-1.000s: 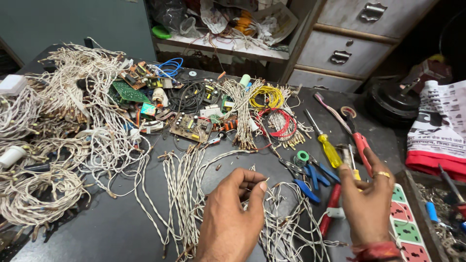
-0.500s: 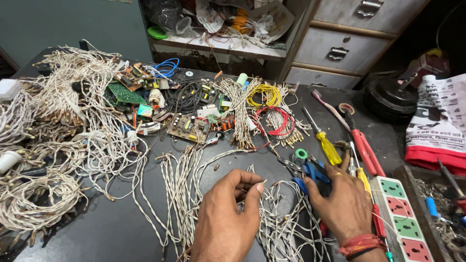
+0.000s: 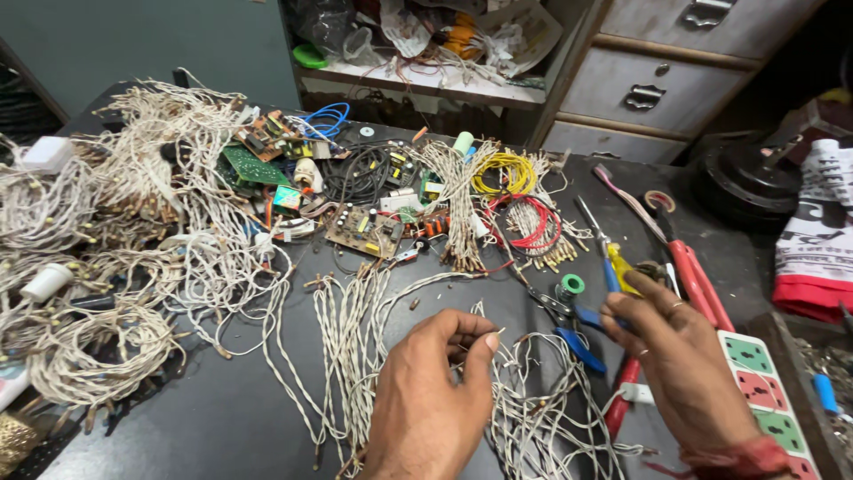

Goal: The person strips the insulation from the ends of several white electrical wires using pliers and a screwdriver. They then twist the exposed copper strands together by hand on a cluttered workbench.

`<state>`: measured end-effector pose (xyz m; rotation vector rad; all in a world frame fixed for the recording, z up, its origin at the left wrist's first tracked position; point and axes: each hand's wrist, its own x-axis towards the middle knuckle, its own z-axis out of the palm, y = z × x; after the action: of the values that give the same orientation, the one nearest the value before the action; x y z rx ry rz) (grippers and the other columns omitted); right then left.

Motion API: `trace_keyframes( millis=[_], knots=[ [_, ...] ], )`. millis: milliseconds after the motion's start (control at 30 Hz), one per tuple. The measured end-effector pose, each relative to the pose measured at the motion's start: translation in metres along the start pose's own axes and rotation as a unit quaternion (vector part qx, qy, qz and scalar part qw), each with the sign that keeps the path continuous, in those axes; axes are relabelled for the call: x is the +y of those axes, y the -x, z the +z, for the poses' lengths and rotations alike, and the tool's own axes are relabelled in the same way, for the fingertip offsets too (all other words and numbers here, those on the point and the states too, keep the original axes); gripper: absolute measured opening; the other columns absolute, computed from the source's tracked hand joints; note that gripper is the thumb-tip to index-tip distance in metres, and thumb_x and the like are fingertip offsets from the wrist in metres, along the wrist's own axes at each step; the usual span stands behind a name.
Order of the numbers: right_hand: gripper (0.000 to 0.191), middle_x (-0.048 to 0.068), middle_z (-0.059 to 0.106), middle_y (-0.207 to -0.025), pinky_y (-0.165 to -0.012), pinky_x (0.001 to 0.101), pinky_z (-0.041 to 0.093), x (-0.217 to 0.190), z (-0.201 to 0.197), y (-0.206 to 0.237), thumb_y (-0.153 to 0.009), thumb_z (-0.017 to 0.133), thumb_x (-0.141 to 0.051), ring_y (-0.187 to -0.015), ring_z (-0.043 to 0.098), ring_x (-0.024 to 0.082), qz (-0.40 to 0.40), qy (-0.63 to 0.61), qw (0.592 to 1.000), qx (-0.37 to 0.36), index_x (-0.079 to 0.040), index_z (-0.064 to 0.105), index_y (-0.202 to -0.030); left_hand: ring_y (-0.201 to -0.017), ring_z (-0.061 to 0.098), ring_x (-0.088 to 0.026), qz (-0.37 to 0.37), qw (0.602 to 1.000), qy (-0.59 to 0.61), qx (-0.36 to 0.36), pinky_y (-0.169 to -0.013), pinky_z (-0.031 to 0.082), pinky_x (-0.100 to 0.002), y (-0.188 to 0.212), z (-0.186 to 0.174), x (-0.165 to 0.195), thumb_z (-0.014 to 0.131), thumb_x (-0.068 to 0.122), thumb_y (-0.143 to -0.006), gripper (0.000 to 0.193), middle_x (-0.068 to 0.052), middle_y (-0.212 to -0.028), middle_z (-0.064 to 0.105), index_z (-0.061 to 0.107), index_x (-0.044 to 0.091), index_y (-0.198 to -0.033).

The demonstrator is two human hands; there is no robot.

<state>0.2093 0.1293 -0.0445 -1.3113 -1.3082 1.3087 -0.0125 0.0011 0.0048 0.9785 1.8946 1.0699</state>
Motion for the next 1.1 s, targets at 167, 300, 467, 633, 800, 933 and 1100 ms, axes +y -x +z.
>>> trace_keyframes(
  millis=[167,300,467,633,800,933,1100],
  knots=[
    [0.045,0.02,0.067,-0.113,-0.088,0.0477,0.056,0.001,0.01,0.018,-0.089,0.037,-0.021,-0.1,0.068,0.035,0.058,-0.174,0.982,-0.035,0.004,0.053,-0.122,-0.069,0.073,-0.017,0.001,0.999,-0.02,0.031,-0.066,0.055,-0.035,0.0,-0.006,0.006,0.072,0.034,-0.087,0.022,-0.001,-0.089,0.078,0.075,0.02,-0.104],
    [0.041,0.025,0.065,-0.093,-0.07,0.0458,0.055,0.027,0.02,0.024,-0.086,0.034,-0.021,-0.082,0.066,0.036,0.079,-0.113,0.989,-0.055,0.004,0.058,-0.11,-0.063,0.071,-0.02,-0.041,0.998,-0.034,0.032,-0.067,0.055,-0.035,0.0,-0.01,0.009,0.073,0.036,-0.088,0.022,0.001,-0.086,0.078,0.076,0.022,-0.105],
    [0.035,0.018,0.071,-0.092,-0.058,0.0374,0.056,0.053,0.026,0.044,-0.09,0.045,-0.017,-0.067,0.068,0.026,-0.133,0.171,0.975,-0.041,0.005,0.062,-0.11,-0.064,0.073,-0.019,-0.012,0.999,-0.02,0.041,-0.068,0.056,-0.034,0.001,-0.01,0.007,0.075,0.034,-0.085,0.022,0.0,-0.087,0.079,0.077,0.021,-0.103],
    [0.028,0.013,0.072,-0.084,-0.059,0.0325,0.06,0.039,0.033,0.049,-0.093,0.049,-0.019,-0.063,0.071,0.021,-0.172,0.313,0.931,-0.08,0.002,0.067,-0.101,-0.073,0.075,-0.018,0.106,0.991,-0.015,0.086,-0.071,0.056,-0.035,-0.002,-0.007,-0.001,0.073,0.023,-0.081,0.019,-0.003,-0.09,0.078,0.078,0.014,-0.097],
    [0.029,0.016,0.076,-0.064,-0.062,0.0396,0.059,0.02,0.05,0.061,-0.088,0.057,-0.023,-0.063,0.075,0.027,-0.104,0.355,0.928,-0.029,-0.002,0.071,-0.103,-0.081,0.071,-0.024,0.154,0.981,-0.063,0.097,-0.078,0.052,-0.039,0.001,-0.004,-0.006,0.074,0.02,-0.082,0.016,-0.006,-0.087,0.075,0.078,0.012,-0.094],
    [0.029,0.018,0.074,-0.062,-0.06,0.0411,0.056,0.007,0.057,0.065,-0.087,0.058,-0.025,-0.06,0.071,0.028,-0.098,0.362,0.927,-0.023,-0.003,0.071,-0.101,-0.085,0.07,-0.028,0.215,0.968,-0.061,0.114,-0.08,0.051,-0.041,0.002,-0.003,-0.008,0.074,0.016,-0.08,0.014,-0.007,-0.089,0.075,0.078,0.011,-0.092],
    [0.03,0.022,0.067,-0.062,-0.061,0.0423,0.052,0.003,0.06,0.067,-0.089,0.06,-0.028,-0.055,0.068,0.031,-0.102,0.385,0.917,-0.023,-0.001,0.071,-0.095,-0.086,0.068,-0.03,0.229,0.964,-0.08,0.108,-0.079,0.05,-0.042,0.003,0.0,-0.008,0.074,0.016,-0.081,0.014,-0.007,-0.091,0.075,0.078,0.011,-0.093]
  ],
)
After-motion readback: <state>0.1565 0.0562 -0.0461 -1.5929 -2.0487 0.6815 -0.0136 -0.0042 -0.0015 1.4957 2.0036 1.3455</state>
